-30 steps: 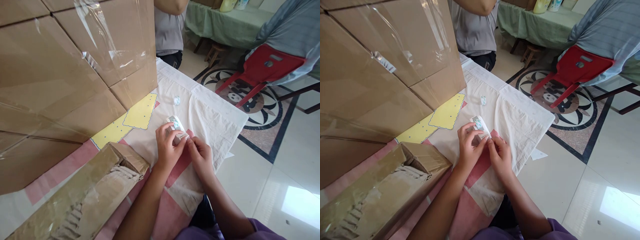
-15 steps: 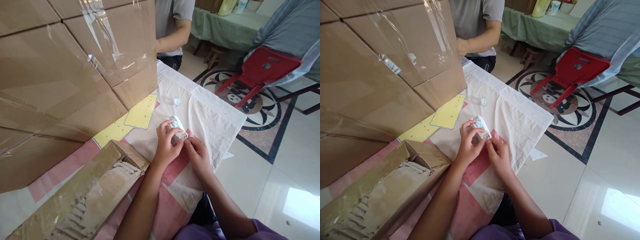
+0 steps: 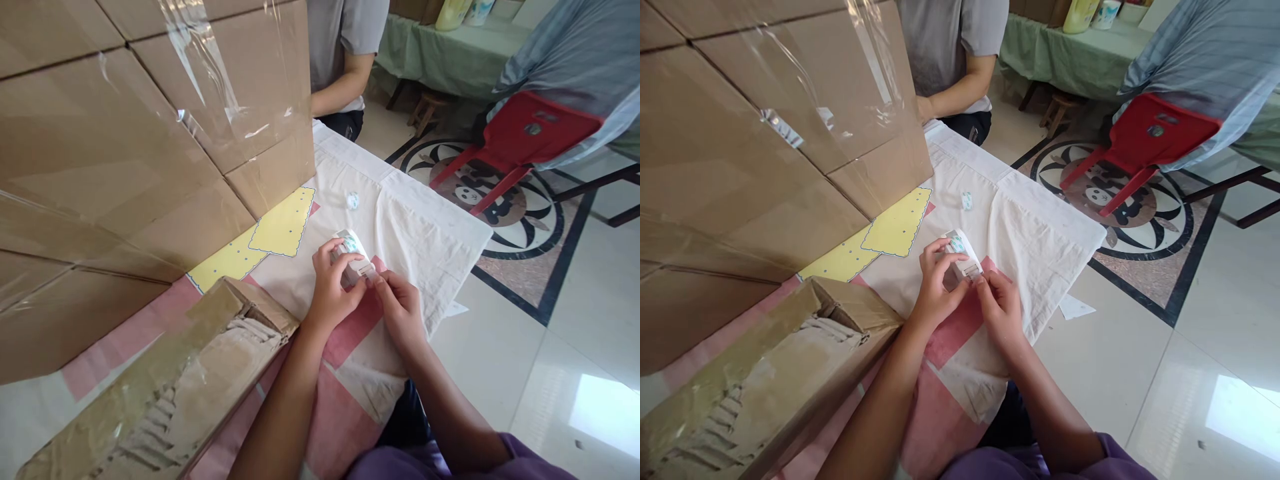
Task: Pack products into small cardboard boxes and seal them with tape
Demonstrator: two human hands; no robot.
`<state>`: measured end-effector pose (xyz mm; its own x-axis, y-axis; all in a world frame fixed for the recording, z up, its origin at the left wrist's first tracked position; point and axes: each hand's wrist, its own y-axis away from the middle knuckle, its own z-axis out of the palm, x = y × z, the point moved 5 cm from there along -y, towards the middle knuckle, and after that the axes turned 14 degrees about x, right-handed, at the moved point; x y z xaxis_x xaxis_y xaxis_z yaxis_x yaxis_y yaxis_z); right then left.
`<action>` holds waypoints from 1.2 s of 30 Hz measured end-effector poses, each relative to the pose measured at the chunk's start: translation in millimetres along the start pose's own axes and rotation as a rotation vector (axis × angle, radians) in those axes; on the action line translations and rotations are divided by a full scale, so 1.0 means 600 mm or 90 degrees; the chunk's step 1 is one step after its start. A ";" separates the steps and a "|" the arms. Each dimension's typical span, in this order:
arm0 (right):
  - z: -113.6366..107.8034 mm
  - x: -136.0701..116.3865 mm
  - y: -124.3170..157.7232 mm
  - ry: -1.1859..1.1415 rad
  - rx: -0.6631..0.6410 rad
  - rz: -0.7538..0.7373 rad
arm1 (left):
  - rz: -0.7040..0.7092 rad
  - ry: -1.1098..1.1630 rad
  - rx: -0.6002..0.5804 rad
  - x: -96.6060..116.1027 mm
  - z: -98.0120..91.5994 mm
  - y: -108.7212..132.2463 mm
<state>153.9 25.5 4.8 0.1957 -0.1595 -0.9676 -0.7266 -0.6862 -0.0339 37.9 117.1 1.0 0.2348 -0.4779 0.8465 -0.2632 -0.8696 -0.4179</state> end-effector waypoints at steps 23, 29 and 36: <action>0.002 0.013 0.002 0.010 -0.019 0.002 | -0.057 -0.023 0.147 -0.011 -0.009 -0.004; 0.001 0.006 0.000 0.000 -0.005 0.001 | -0.114 -0.058 0.169 -0.009 -0.011 -0.003; 0.003 -0.005 -0.001 -0.042 -0.001 -0.018 | -0.253 0.036 0.120 -0.006 0.001 -0.001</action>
<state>152.9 27.6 7.4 0.1726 -0.0925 -0.9806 -0.7199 -0.6913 -0.0615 37.9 119.3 -2.1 0.2300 -0.0985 0.9682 0.0132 -0.9945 -0.1043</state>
